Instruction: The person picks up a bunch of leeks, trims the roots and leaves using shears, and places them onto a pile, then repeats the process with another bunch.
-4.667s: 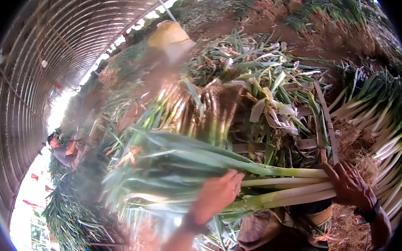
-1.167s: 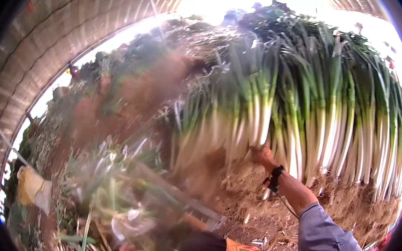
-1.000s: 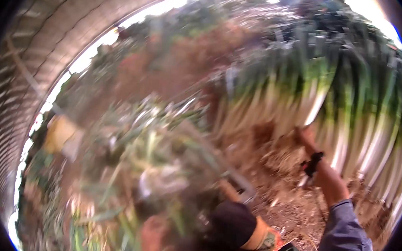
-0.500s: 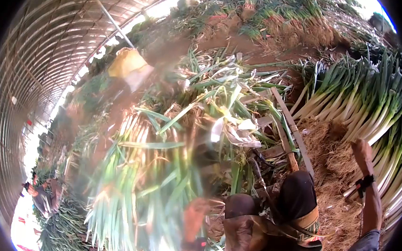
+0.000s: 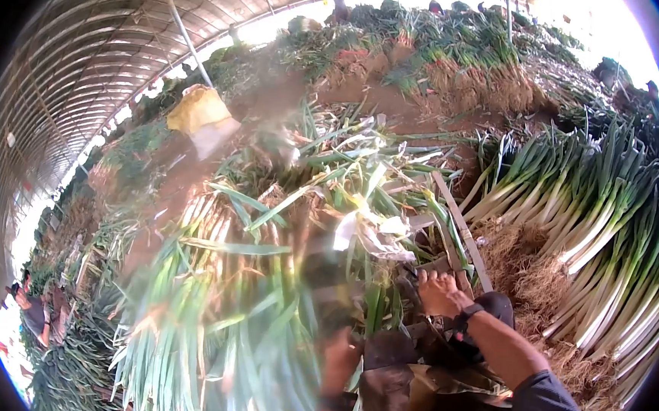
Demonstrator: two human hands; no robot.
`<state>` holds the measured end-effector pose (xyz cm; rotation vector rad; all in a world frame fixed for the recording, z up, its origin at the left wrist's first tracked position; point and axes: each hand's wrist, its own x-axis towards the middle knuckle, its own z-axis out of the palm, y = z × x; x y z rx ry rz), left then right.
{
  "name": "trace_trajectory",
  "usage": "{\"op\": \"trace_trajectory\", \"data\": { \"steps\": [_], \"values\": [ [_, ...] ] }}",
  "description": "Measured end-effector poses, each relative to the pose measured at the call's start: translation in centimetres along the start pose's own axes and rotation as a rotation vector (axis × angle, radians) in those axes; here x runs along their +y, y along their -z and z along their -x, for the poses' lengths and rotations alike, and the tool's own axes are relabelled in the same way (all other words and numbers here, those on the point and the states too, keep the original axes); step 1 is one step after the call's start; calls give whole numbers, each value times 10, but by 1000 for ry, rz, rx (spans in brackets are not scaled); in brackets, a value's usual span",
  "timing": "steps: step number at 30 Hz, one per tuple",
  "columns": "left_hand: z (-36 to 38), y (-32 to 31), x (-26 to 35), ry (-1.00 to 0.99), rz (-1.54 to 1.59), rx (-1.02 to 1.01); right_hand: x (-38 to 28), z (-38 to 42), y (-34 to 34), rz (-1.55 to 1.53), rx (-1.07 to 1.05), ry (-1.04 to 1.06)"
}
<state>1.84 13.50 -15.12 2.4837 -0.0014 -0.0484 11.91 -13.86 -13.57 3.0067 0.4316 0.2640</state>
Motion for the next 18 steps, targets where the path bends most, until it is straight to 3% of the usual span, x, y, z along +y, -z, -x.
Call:
{"op": "trace_trajectory", "data": {
  "steps": [2, 3, 4, 6, 8, 10, 12, 14, 15, 17, 18],
  "values": [
    [-14, -16, 6, -186, 102, 140, 1, 4, -17, -152, -141, -4],
    [-24, -21, 7, -123, 187, 64, -8, 7, -24, -160, -61, -31],
    [-33, -23, 7, -74, 126, -61, -8, 6, -22, -256, -256, -94],
    [-53, -25, 3, 26, -6, -307, -17, 8, -12, -266, -171, -149],
    [-69, -74, -54, -221, -103, -277, -17, -8, 7, -403, -250, -77],
    [-95, -66, -31, -43, -225, -410, -15, -32, 33, -516, -283, -22],
    [-130, -43, -43, -167, -217, -167, -13, -59, 58, -606, -271, 23],
    [-160, 39, 18, 55, 123, 19, -5, -97, 55, -627, -325, 102],
    [-182, 74, 40, -21, 141, 252, -5, -109, 70, -595, -302, 131],
    [-199, 165, 121, -82, 736, 124, -6, -131, 102, -624, -270, 136],
    [-222, 185, 136, -293, 883, 41, -6, -142, 109, -658, -213, 96]
  ]
}}
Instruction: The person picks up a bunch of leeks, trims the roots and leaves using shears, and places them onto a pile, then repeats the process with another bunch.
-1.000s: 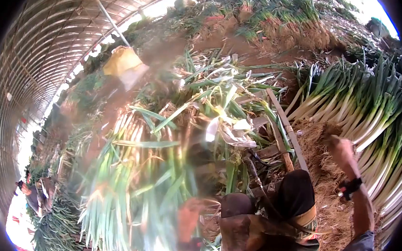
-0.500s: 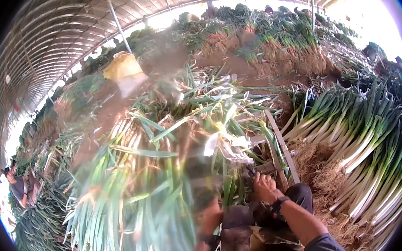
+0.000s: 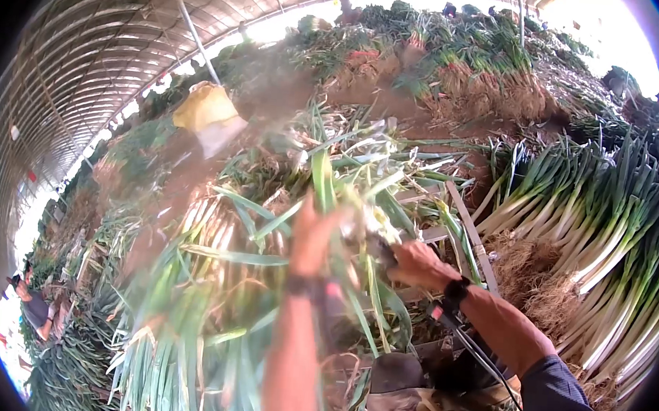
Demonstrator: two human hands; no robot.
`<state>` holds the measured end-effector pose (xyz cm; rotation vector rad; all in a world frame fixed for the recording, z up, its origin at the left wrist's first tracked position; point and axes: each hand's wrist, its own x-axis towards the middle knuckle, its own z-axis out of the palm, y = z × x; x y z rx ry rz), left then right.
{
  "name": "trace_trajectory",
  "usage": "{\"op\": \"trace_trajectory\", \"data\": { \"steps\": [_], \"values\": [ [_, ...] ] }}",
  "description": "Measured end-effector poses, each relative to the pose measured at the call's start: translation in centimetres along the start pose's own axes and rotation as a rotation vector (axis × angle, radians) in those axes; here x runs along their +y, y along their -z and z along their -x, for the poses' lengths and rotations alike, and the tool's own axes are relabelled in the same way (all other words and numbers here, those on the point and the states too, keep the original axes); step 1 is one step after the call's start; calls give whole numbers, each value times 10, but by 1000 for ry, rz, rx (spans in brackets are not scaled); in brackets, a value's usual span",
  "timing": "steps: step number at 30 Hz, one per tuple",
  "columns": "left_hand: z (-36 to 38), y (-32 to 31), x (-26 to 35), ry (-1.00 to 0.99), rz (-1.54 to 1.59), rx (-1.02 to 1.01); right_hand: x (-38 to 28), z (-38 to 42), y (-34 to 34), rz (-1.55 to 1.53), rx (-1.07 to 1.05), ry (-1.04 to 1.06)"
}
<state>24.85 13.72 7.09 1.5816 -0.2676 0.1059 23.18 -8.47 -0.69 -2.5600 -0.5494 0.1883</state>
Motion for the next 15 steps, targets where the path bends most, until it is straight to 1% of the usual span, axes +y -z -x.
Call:
{"op": "trace_trajectory", "data": {
  "steps": [1, 2, 3, 4, 5, 6, 8, 9, 10, 12, 14, 15],
  "values": [
    [-18, -1, 27, -25, -25, 36, -4, -10, 9, -35, 67, -13],
    [-31, 3, 39, -65, -50, 52, -8, -19, 18, -70, 135, -24],
    [-44, 8, 51, -105, -76, 68, 12, -44, 10, -117, 189, -27],
    [-52, 19, 48, -163, -101, 74, 3, -47, 26, -180, 164, -153],
    [-55, 29, 43, -282, -270, 105, -5, -45, 42, -210, 189, -141],
    [-49, 32, 36, -208, -275, 139, -12, -42, 54, -238, 215, -126],
    [-17, 39, 16, -63, -284, 213, -6, -35, 58, -209, 116, 2],
    [1, 46, -9, 13, -343, 207, 2, -32, 56, -185, 77, 67],
    [20, 52, -40, 87, -402, 197, 1, -25, 56, -206, -61, -53],
    [65, 48, -89, 60, -681, 132, 11, -2, 47, -262, -182, -28],
    [103, 48, -149, 199, -907, -11, 24, 21, 27, -56, -214, 150],
    [127, 47, -185, 126, -1157, -131, 29, 29, 23, -116, -221, 224]
  ]
}}
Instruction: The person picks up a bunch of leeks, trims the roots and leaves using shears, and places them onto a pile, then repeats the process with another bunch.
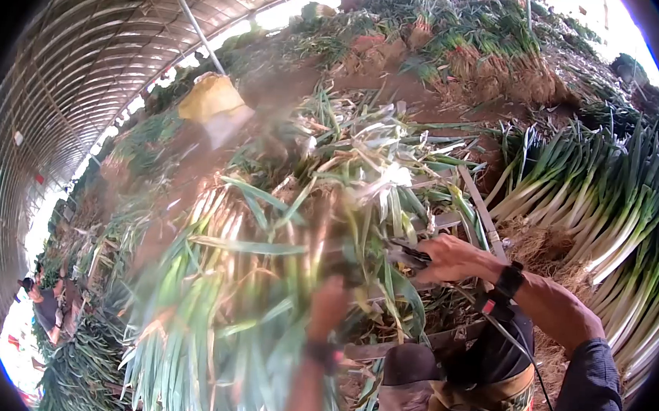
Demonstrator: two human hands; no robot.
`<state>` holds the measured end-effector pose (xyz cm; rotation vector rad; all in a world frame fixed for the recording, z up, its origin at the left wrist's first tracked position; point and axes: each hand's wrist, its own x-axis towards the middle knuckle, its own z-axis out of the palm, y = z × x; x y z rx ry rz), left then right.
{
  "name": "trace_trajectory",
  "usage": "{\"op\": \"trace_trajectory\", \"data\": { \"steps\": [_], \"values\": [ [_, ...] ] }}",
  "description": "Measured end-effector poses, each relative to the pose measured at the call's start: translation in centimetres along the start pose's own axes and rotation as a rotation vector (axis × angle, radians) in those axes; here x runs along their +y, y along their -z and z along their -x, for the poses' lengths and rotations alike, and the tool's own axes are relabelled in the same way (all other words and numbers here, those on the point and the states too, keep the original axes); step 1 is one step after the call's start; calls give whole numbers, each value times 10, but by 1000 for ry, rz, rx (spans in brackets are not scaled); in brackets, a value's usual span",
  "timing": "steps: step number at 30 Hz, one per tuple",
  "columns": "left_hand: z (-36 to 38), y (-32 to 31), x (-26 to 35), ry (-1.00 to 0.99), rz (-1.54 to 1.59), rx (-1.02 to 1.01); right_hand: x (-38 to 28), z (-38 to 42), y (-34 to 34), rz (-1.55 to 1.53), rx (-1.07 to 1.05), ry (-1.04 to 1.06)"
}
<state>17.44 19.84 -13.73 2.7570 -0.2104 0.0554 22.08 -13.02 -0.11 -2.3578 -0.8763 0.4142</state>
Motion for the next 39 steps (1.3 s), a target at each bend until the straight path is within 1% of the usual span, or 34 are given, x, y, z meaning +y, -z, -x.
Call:
{"op": "trace_trajectory", "data": {
  "steps": [1, 2, 4, 6, 7, 8, 9, 10, 12, 14, 15, 16, 18, 19, 20, 21, 23, 24, 25, 28, 29, 31, 35, 38, 39],
  "values": [
    [15, -26, -8, -105, -260, -52, -9, 2, 3, -2, 58, -141],
    [28, -32, -4, -48, -56, 17, -21, 4, 11, -2, 117, -281],
    [47, -29, 9, 62, 353, 162, -15, 6, 11, -234, 359, -417],
    [51, -13, 2, 55, 81, 377, -19, 16, 12, -298, 235, -345],
    [52, 8, 7, 51, -57, 482, -39, 26, 14, -389, 149, -303],
    [49, 29, 13, 279, -1, 319, -48, 33, 10, -258, 66, -259],
    [42, 39, 7, 274, -119, 338, -51, 42, -3, -251, 108, -243],
    [37, 47, 0, 266, -238, 353, -53, 51, -14, -221, 146, -105],
    [17, 51, -11, 271, -431, 365, -59, 59, -24, -243, 142, -56],
    [-2, 50, -21, 296, -528, 359, -77, 60, -20, -383, 75, -243],
    [-10, 54, -23, 308, -578, 352, -75, 60, -24, -441, 87, -247],
    [-16, 67, -18, 377, -527, 171, -73, 60, -29, -499, 99, -251],
    [-32, 67, -31, 497, -440, 75, -71, 59, -32, -618, 119, -298],
    [-38, 70, -34, 557, -396, 26, -67, 58, -36, -621, 137, -318],
    [-43, 74, -37, 654, -254, -104, -63, 58, -41, -623, 155, -338],
    [-49, 70, -48, 630, -261, -109, -58, 57, -46, -629, 172, -361],
    [-57, 57, -74, 586, -272, -128, -63, 56, -38, -683, 128, -368],
    [-61, 68, -63, 641, -233, -180, -66, 56, -33, -728, 115, -383],
    [-64, 70, -62, 648, -249, -145, -66, 55, -29, -769, 105, -396],
    [-69, 76, -58, 668, -268, -48, -59, 55, -32, -733, 173, -335],
    [-74, 83, -63, 656, -318, -147, -58, 56, -31, -708, 175, -326],
    [-78, 92, -58, 705, -246, -160, -57, 58, -27, -658, 173, -302],
    [-86, 83, -88, 686, -46, -154, -51, 60, -28, -594, 184, -296],
    [-86, 90, -85, 666, 66, -178, -55, 58, -17, -683, 116, -347],
    [-88, 85, -90, 677, 46, -152, -54, 58, -17, -692, 113, -333]
  ]
}}
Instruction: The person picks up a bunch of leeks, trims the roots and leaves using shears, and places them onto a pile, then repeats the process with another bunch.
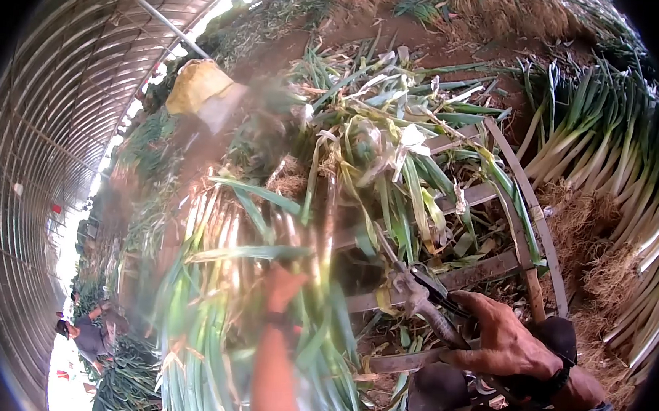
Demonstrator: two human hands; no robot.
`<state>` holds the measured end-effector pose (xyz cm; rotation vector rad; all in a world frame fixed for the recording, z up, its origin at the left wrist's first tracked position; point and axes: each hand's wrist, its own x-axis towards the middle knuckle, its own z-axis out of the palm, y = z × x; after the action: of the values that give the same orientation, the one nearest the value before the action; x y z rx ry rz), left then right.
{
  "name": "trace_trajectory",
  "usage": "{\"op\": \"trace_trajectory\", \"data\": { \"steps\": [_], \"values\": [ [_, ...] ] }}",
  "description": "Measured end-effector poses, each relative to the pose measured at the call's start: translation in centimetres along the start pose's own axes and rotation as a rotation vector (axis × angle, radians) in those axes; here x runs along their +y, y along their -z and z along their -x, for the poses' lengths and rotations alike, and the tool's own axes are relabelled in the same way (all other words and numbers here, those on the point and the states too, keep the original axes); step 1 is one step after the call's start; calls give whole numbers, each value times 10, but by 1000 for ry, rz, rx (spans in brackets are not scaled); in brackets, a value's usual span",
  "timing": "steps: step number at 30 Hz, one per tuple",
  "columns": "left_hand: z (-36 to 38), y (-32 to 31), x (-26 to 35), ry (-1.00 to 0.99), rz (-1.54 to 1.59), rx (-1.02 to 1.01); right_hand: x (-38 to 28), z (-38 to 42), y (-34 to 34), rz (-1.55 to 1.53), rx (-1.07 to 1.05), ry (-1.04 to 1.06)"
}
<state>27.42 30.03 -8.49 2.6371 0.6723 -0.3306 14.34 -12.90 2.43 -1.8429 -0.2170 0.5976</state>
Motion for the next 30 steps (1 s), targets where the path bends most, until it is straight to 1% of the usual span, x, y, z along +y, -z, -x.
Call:
{"op": "trace_trajectory", "data": {
  "steps": [2, 5, 6, 8, 9, 10, 11, 13, 15, 16, 17, 19, 21, 22, 24, 25, 26, 28, 30],
  "values": [
    [-7, -10, -11, 21, -14, 67, 1, 0, 2, -13, -19, 27],
    [5, -4, -4, -36, 184, 43, 12, 5, 6, -27, 16, 123],
    [12, 1, 5, -93, 199, 33, 13, 9, 9, -25, 35, 117],
    [32, 8, 22, -177, 337, -129, 13, 15, 14, -29, 64, 108],
    [36, 3, 22, -140, 280, -138, 13, 16, 15, -37, 72, 113],
    [82, 11, 53, -170, 456, -170, 14, 14, 17, -40, 79, 122],
    [96, 8, 61, -209, 586, -291, 13, 12, 17, -38, 83, 132],
    [108, -14, 64, -325, 623, -336, 13, 11, 15, -77, 102, 122],
    [113, -35, 76, -343, 315, -224, 16, 10, 11, -98, 123, 122],
    [101, -50, 69, -362, 327, -244, 21, 10, 9, -102, 132, 128],
    [92, -57, 56, -385, 347, -277, 25, 10, 8, -105, 143, 137],
    [88, -37, 66, -435, 321, -382, 20, 14, 11, -119, 153, 119],
    [84, -8, 60, -456, 203, -503, 15, 15, 14, -176, 166, 80],
    [73, 7, 44, -438, 49, -442, 14, 15, 15, -204, 168, 64],
    [43, 19, 3, -372, -386, -169, 21, 12, 16, -128, 186, 96],
    [32, 23, -13, -332, -539, -54, 23, 12, 16, -108, 189, 95],
    [27, 27, -21, -298, -603, 10, 24, 13, 17, -93, 194, 93],
    [53, 40, 14, -195, -625, 11, 21, 14, 19, -75, 185, 95],
    [49, 20, 6, -157, -494, 88, 21, 13, 19, -61, 185, 102]
  ]
}}
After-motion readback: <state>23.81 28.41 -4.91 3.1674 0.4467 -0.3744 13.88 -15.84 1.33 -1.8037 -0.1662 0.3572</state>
